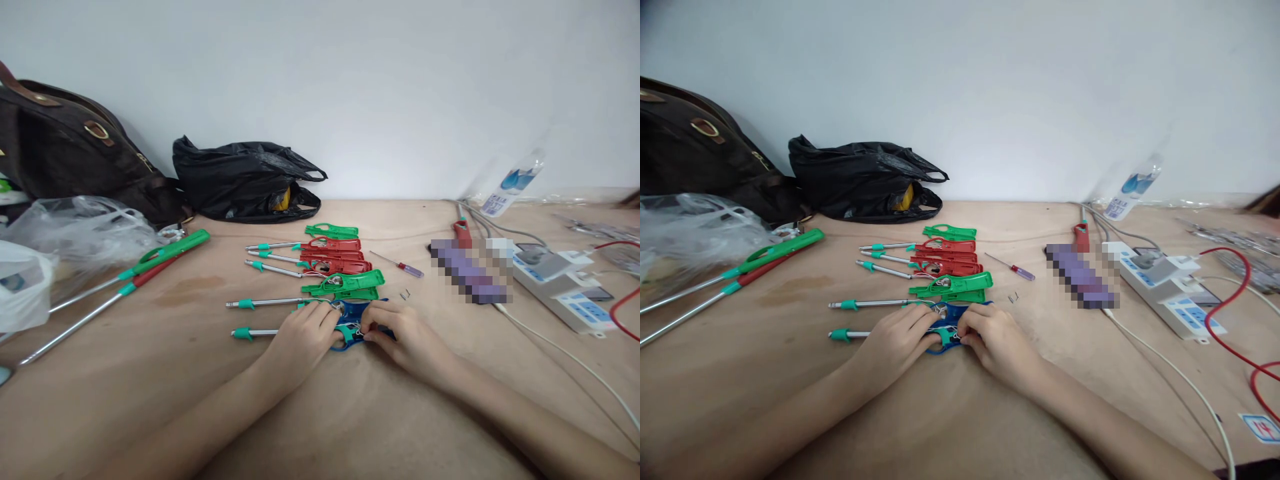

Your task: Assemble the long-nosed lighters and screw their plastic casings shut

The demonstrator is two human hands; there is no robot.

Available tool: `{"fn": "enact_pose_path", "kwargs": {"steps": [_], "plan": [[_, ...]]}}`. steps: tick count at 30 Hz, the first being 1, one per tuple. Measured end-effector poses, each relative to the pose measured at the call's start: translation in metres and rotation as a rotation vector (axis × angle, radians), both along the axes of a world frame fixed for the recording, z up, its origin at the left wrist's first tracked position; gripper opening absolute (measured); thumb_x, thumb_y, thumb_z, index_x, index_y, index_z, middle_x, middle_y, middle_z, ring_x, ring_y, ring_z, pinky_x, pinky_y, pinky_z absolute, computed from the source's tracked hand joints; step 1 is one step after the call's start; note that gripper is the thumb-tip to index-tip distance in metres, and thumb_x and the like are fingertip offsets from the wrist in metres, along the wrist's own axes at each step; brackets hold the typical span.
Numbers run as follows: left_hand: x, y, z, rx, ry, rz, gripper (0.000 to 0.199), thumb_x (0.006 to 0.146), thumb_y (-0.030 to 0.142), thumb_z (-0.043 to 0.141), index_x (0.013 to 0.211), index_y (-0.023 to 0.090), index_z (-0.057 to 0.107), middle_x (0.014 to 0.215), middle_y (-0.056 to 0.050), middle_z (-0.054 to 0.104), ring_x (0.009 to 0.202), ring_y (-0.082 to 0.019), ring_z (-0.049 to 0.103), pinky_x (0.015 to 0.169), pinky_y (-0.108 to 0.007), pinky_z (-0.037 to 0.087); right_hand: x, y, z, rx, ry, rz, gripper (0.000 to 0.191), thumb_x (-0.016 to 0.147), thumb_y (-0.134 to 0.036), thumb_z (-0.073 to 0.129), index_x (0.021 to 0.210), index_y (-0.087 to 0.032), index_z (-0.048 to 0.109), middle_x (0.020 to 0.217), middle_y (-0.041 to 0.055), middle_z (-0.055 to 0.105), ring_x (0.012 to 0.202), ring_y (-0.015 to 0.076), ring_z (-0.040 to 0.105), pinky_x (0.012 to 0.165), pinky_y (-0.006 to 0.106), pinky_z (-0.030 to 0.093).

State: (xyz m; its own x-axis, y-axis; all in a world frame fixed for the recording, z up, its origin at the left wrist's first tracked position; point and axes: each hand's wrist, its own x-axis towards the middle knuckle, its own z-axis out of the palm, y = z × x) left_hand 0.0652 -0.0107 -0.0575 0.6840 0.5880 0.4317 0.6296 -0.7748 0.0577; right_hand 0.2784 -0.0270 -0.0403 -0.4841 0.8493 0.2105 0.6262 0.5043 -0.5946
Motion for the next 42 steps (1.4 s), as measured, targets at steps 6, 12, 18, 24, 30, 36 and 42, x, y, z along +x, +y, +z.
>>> {"fn": "enact_pose_path", "kwargs": {"steps": [6, 12, 18, 24, 30, 36, 42], "plan": [[-0.001, -0.002, 0.002, -0.055, 0.010, 0.015, 0.011, 0.095, 0.019, 0.049, 0.094, 0.015, 0.060, 0.088, -0.007, 0.064, 0.080, -0.021, 0.061, 0.066, -0.032, 0.052, -0.001, 0.000, -0.002, 0.000, 0.020, 0.013, 0.019, 0.082, -0.003, 0.052, 0.078, -0.020, 0.059, 0.081, 0.0024, 0.064, 0.074, 0.0166, 0.058, 0.067, 0.029, 0.046], [-0.004, -0.001, 0.005, -0.114, 0.007, 0.017, 0.008, 0.092, 0.015, 0.051, 0.091, 0.017, 0.059, 0.090, -0.005, 0.064, 0.081, -0.020, 0.061, 0.068, -0.030, 0.051, -0.002, -0.001, -0.004, -0.005, 0.039, 0.039, 0.019, 0.083, -0.002, 0.050, 0.078, -0.019, 0.057, 0.083, 0.0032, 0.062, 0.076, 0.0173, 0.057, 0.068, 0.029, 0.046], [-0.004, 0.001, 0.010, -0.093, -0.014, -0.038, 0.010, 0.090, 0.012, 0.053, 0.094, 0.017, 0.061, 0.095, -0.005, 0.062, 0.083, -0.020, 0.060, 0.068, -0.029, 0.049, -0.003, -0.001, -0.007, -0.006, 0.042, 0.037, 0.018, 0.084, -0.003, 0.048, 0.081, -0.019, 0.057, 0.088, 0.0048, 0.059, 0.082, 0.0183, 0.057, 0.072, 0.030, 0.047], [-0.003, 0.003, 0.014, -0.088, -0.023, -0.089, 0.016, 0.090, 0.010, 0.049, 0.088, 0.018, 0.063, 0.092, -0.005, 0.060, 0.082, -0.018, 0.056, 0.067, -0.026, 0.046, -0.003, -0.001, -0.009, 0.001, 0.037, 0.034, 0.017, 0.085, -0.005, 0.049, 0.082, -0.019, 0.057, 0.089, 0.0042, 0.059, 0.082, 0.0178, 0.056, 0.071, 0.030, 0.047], [-0.005, 0.006, 0.010, -0.154, -0.075, -0.130, 0.015, 0.088, 0.007, 0.052, 0.088, 0.017, 0.064, 0.088, -0.005, 0.059, 0.082, -0.019, 0.053, 0.070, -0.027, 0.045, -0.004, -0.001, -0.009, -0.008, 0.057, 0.010, 0.017, 0.084, -0.003, 0.052, 0.081, -0.019, 0.057, 0.087, 0.0031, 0.059, 0.080, 0.0167, 0.056, 0.069, 0.028, 0.045], [-0.005, 0.006, 0.009, -0.208, -0.096, -0.126, 0.016, 0.090, 0.007, 0.051, 0.087, 0.017, 0.063, 0.089, -0.005, 0.058, 0.085, -0.019, 0.051, 0.072, -0.028, 0.045, -0.004, 0.000, -0.010, 0.010, 0.038, 0.010, 0.013, 0.084, -0.006, 0.054, 0.081, -0.019, 0.058, 0.089, 0.0039, 0.058, 0.080, 0.0170, 0.057, 0.071, 0.029, 0.047], [-0.004, 0.005, 0.009, -0.143, -0.072, -0.140, 0.021, 0.092, 0.008, 0.048, 0.076, 0.016, 0.060, 0.091, -0.006, 0.058, 0.084, -0.019, 0.048, 0.073, -0.030, 0.043, -0.005, -0.002, -0.010, 0.155, -0.049, 0.049, 0.013, 0.089, -0.011, 0.050, 0.080, -0.017, 0.059, 0.089, 0.0064, 0.059, 0.079, 0.0182, 0.057, 0.070, 0.030, 0.048]]}}
